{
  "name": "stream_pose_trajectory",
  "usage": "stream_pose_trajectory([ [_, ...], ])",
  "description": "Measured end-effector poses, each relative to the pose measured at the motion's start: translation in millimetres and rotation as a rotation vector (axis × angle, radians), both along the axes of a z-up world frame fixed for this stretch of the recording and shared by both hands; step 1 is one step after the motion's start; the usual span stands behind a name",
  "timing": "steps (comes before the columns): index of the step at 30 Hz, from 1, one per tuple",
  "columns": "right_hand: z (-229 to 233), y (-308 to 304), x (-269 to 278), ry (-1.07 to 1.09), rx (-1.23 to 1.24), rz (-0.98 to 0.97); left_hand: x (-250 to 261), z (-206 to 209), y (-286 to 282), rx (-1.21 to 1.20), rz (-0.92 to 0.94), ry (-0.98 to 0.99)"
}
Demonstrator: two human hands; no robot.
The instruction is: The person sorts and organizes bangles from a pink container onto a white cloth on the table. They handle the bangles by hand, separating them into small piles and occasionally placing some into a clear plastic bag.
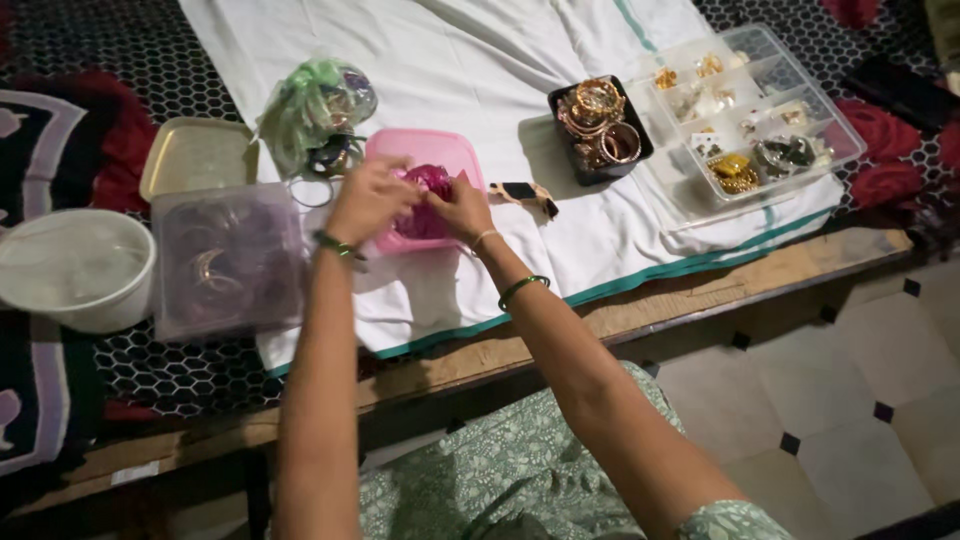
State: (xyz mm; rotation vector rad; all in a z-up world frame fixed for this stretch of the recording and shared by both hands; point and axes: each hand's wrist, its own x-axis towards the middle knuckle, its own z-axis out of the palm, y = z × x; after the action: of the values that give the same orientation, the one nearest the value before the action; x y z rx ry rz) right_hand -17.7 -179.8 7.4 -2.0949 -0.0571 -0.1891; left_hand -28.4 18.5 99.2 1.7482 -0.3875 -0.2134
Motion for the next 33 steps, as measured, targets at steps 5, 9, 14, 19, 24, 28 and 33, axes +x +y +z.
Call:
stream_pose_trajectory([
  [5,-2.6,22.7,10.6,-0.032,0.06,0.009,29.6,-34.9,62.7,0.098,0.583,-0.402],
  [9,27.6,52.1,-0.3,-0.053,-0.112,-0.067,61.5,-135.2,105.3,0.845,0.438,-0.888],
  [14,34.3,46.1,-6.7,0.058,0.257,0.028,80.4,-202.6,94.6,0.938,0.708,-0.399],
  [19,21.6,33.1,16.2,0.248,0.954,0.183,58.2,-182.6,84.2,0.84,0.741,-0.455],
  [24,21.6,22.7,24.3,0.442,0.972,0.198,9.9,-65.5,62.5,0.396,0.893,-0.489],
  [28,19.2,26.9,25.6,0.395,0.895,0.224,-4.9,-34.2,16.7,0.109,0.778,-0.562],
  [33,24.6,35.8,20.2,0.072,0.827,0.195,20.7,-68.1,-23.4,-0.075,0.62,-0.391],
])
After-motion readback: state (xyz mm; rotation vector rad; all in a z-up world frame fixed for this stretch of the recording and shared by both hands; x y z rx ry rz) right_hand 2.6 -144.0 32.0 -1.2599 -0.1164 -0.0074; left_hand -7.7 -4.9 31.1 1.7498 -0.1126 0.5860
